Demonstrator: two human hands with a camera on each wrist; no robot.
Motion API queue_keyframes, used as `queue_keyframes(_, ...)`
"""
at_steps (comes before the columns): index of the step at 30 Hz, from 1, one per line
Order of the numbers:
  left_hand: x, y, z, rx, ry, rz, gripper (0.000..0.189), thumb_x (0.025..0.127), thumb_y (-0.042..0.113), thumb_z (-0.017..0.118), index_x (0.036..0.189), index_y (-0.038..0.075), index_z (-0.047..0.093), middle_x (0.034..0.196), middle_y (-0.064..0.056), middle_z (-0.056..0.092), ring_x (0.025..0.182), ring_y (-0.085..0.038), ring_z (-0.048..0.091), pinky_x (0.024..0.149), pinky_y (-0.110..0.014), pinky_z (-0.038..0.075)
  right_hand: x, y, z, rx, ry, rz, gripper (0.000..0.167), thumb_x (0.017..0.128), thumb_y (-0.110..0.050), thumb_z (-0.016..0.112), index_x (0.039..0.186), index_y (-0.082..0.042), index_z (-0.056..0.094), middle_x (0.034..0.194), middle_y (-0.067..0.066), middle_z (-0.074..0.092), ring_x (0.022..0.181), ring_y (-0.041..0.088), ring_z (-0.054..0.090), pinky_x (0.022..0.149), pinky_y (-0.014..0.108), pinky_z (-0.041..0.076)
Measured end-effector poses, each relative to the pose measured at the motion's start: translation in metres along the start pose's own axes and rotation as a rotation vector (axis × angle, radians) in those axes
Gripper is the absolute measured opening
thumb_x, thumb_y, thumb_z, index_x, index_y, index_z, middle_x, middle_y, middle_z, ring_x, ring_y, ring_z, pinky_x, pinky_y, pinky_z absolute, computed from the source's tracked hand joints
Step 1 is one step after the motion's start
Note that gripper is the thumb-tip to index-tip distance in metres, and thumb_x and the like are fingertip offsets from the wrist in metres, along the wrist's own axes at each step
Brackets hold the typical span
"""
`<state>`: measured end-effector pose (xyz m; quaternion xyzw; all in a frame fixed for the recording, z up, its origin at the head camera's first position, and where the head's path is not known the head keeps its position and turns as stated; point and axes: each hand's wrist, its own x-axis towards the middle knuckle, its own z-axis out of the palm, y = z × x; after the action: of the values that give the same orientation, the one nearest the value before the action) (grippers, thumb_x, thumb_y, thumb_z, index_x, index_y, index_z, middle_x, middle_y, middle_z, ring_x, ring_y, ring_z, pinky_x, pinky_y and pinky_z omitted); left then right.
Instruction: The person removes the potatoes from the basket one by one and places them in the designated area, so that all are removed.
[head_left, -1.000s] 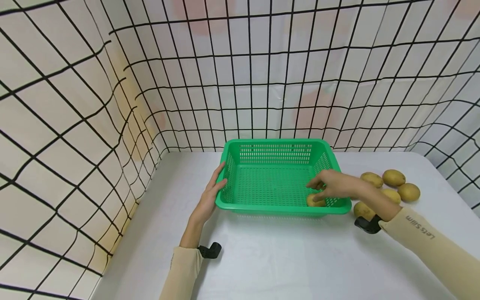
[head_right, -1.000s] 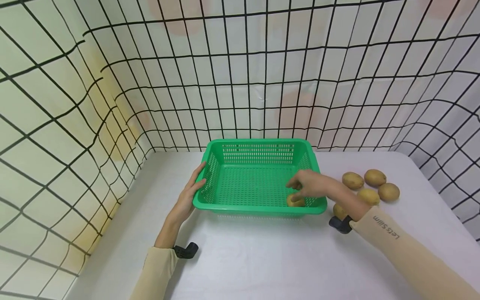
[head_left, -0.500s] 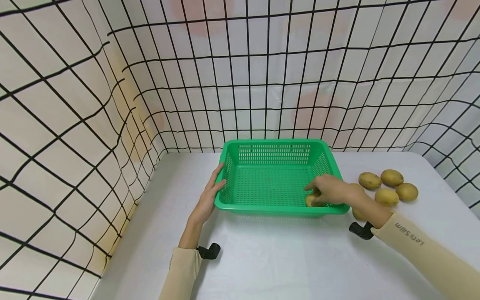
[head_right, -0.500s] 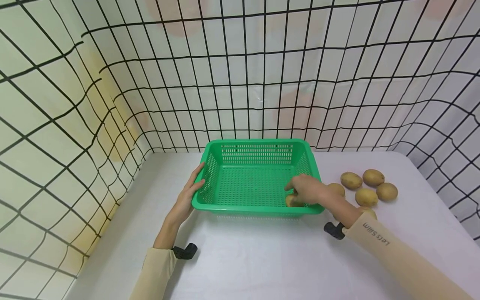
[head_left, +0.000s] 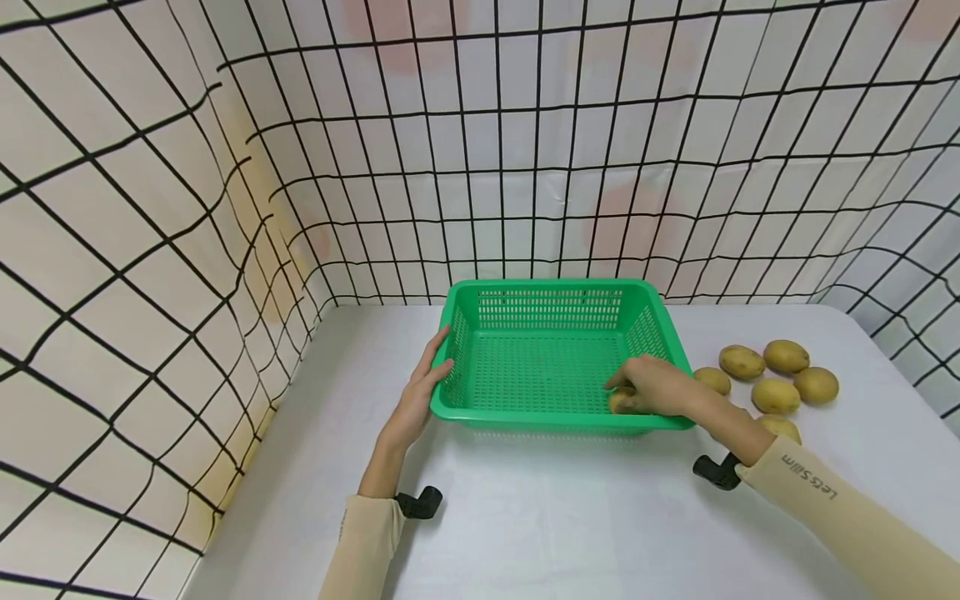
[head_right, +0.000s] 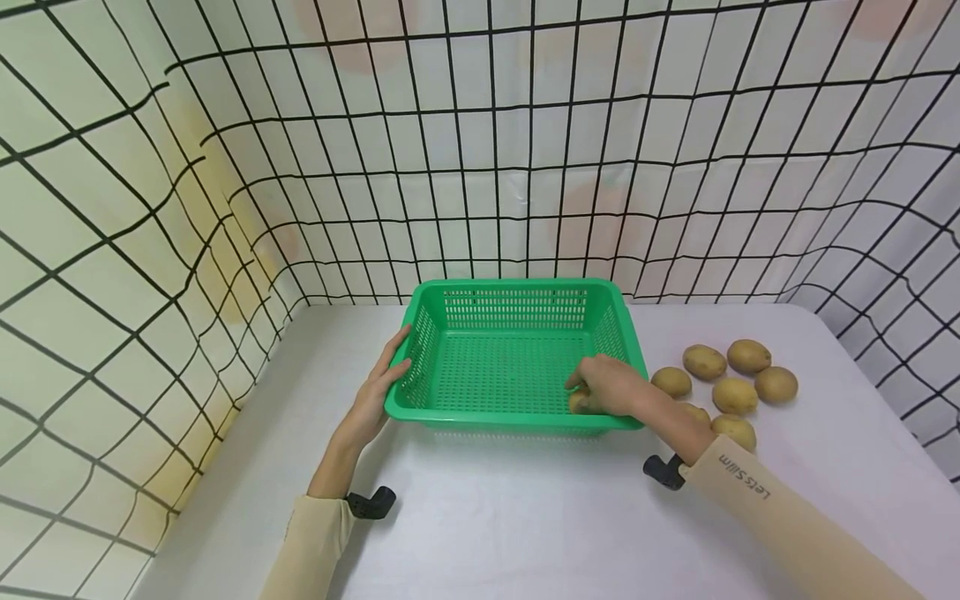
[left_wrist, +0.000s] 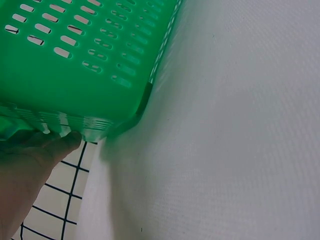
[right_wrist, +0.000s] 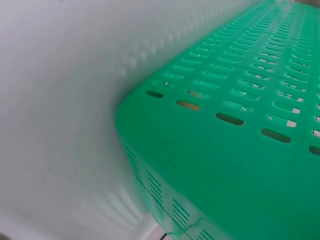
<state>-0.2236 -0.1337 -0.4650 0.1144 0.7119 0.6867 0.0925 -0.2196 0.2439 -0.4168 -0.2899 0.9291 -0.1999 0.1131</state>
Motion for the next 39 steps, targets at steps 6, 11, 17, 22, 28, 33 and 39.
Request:
queue_keyframes(6, 0.0003, 0.0008, 0.0006, 0.004, 0.0, 0.002, 0.059, 0.111, 0.029, 0.04, 0.164, 0.04, 0.019, 0.174, 0.006, 0.008, 0.161, -0.026, 0.009, 0.127, -0.06, 0.015, 0.0009, 0.0, 0.0007, 0.025, 0.006, -0.013, 0.027, 0.09, -0.005, 0.077, 0.112, 0.01, 0.076, 0.098, 0.011, 0.078, 0.066, 0.009, 0.045, 0.059, 0.022, 0.037)
queue_keyframes(11, -0.0001, 0.001, 0.0006, 0.01, 0.004, 0.003, 0.058, 0.111, 0.03, 0.04, 0.164, 0.041, 0.019, 0.174, 0.006, 0.008, 0.161, -0.026, 0.009, 0.127, -0.06, 0.015, 0.0016, -0.0004, 0.0016, 0.031, 0.011, -0.013, 0.024, 0.09, -0.005, 0.077, 0.109, 0.009, 0.077, 0.094, 0.008, 0.077, 0.068, 0.01, 0.046, 0.058, 0.022, 0.038)
queue_keyframes(17, 0.0009, 0.0014, 0.0015, 0.012, 0.0, 0.022, 0.062, 0.11, 0.027, 0.039, 0.167, 0.033, 0.014, 0.175, 0.003, 0.004, 0.162, -0.029, 0.004, 0.127, -0.064, 0.013, 0.0033, 0.0003, 0.004, 0.065, 0.025, -0.009, 0.023, 0.09, -0.005, 0.076, 0.107, 0.01, 0.077, 0.094, 0.012, 0.078, 0.064, 0.009, 0.044, 0.057, 0.022, 0.036)
queue_keyframes(22, 0.0005, 0.0021, 0.0019, 0.007, -0.002, 0.023, 0.061, 0.111, 0.026, 0.038, 0.167, 0.034, 0.015, 0.175, 0.002, 0.004, 0.162, -0.03, 0.005, 0.127, -0.064, 0.015, 0.0037, -0.0004, 0.0046, 0.093, 0.028, -0.004, 0.022, 0.09, -0.004, 0.076, 0.106, 0.012, 0.076, 0.09, 0.011, 0.078, 0.063, 0.009, 0.046, 0.056, 0.022, 0.038)
queue_keyframes(28, 0.0012, 0.0012, 0.0019, 0.006, 0.0, 0.023, 0.06, 0.11, 0.029, 0.04, 0.165, 0.037, 0.017, 0.175, 0.003, 0.006, 0.162, -0.029, 0.007, 0.126, -0.063, 0.016, 0.003, 0.003, 0.0039, 0.119, 0.078, -0.048, 0.025, 0.091, -0.008, 0.077, 0.109, 0.009, 0.077, 0.101, 0.015, 0.079, 0.086, 0.02, 0.068, 0.066, 0.025, 0.054)
queue_keyframes(33, 0.0022, 0.0004, 0.0018, 0.005, -0.002, 0.022, 0.061, 0.11, 0.03, 0.04, 0.166, 0.036, 0.016, 0.175, 0.003, 0.005, 0.162, -0.03, 0.006, 0.126, -0.063, 0.015, 0.0008, 0.006, 0.0038, 0.174, 0.18, -0.034, 0.027, 0.092, -0.011, 0.077, 0.114, 0.005, 0.077, 0.101, 0.01, 0.077, 0.087, 0.016, 0.065, 0.067, 0.024, 0.05)
queue_keyframes(39, 0.0003, 0.0007, 0.0015, 0.017, 0.0, 0.01, 0.06, 0.111, 0.03, 0.04, 0.165, 0.038, 0.017, 0.175, 0.003, 0.005, 0.162, -0.03, 0.007, 0.127, -0.063, 0.016, -0.0004, 0.007, 0.0047, 0.18, 0.291, -0.019, 0.027, 0.093, -0.017, 0.077, 0.117, -0.003, 0.078, 0.104, 0.009, 0.076, 0.088, 0.014, 0.064, 0.069, 0.024, 0.052)
